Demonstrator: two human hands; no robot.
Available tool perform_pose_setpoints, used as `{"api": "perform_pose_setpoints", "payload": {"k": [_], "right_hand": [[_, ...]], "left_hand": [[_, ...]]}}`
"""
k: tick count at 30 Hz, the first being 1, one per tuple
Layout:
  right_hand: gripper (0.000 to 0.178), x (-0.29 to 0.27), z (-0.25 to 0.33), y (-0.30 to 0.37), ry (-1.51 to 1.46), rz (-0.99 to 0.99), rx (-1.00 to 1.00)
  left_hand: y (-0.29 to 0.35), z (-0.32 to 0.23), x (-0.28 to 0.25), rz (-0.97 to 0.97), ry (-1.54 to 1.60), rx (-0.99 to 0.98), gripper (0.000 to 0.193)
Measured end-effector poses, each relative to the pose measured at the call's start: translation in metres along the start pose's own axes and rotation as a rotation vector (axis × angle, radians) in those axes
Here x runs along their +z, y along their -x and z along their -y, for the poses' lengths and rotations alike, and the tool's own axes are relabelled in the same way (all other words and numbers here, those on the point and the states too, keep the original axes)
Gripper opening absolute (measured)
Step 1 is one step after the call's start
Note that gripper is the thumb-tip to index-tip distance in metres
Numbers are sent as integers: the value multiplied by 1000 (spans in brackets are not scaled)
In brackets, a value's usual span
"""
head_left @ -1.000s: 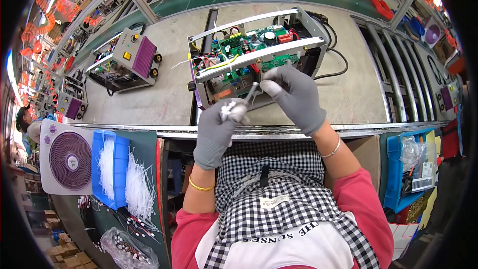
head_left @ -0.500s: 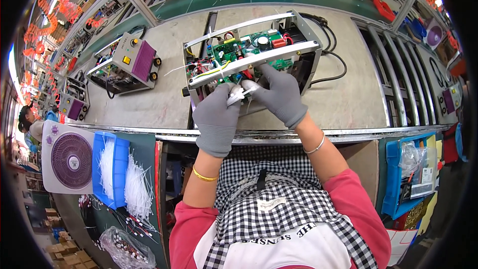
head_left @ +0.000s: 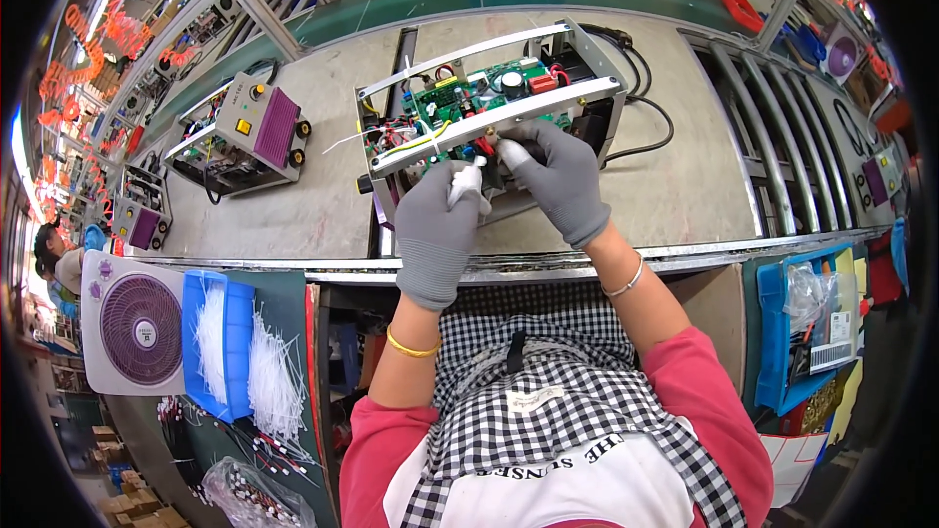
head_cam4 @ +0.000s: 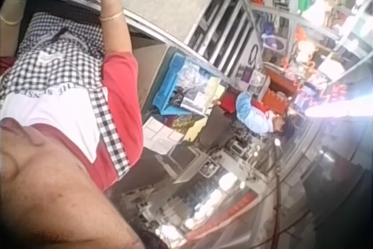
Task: Assembling the internal components, wiring, and zip-tying cables within an electronic power enclosure on an assembly line.
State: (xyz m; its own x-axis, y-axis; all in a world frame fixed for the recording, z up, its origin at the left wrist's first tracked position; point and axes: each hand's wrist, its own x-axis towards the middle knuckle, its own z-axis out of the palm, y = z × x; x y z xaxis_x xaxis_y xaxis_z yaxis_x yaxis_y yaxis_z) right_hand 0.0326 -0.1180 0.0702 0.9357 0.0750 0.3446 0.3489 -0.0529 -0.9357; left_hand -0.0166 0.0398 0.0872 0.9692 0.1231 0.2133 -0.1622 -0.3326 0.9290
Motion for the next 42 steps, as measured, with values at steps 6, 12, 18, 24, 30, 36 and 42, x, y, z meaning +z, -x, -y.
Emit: {"api": "perform_pose_setpoints", "payload": {"k": [6, 12, 18, 24, 30, 36, 42], "right_hand": [[18, -11, 0, 7, 74, 19, -85], [16, -20, -1, 12, 105, 103, -177], [14, -20, -5, 10, 96, 145, -262], [15, -4, -3, 14, 174, 49, -298], [15, 3, 1, 14, 223, -23, -303], [12, -6, -2, 10, 271, 45, -385], [12, -7, -1, 14, 188, 149, -433]], "left_hand": [[-6, -3, -3, 170, 430, -381, 29], [1, 5, 13, -26, 567, -371, 25], [3, 3, 30, -138, 725, -391, 18], [5, 5, 31, -140, 822, -403, 16], [8, 7, 28, -84, 846, -434, 18], [9, 4, 23, -53, 564, -331, 25], [1, 28, 26, -159, 348, -216, 33]]}}
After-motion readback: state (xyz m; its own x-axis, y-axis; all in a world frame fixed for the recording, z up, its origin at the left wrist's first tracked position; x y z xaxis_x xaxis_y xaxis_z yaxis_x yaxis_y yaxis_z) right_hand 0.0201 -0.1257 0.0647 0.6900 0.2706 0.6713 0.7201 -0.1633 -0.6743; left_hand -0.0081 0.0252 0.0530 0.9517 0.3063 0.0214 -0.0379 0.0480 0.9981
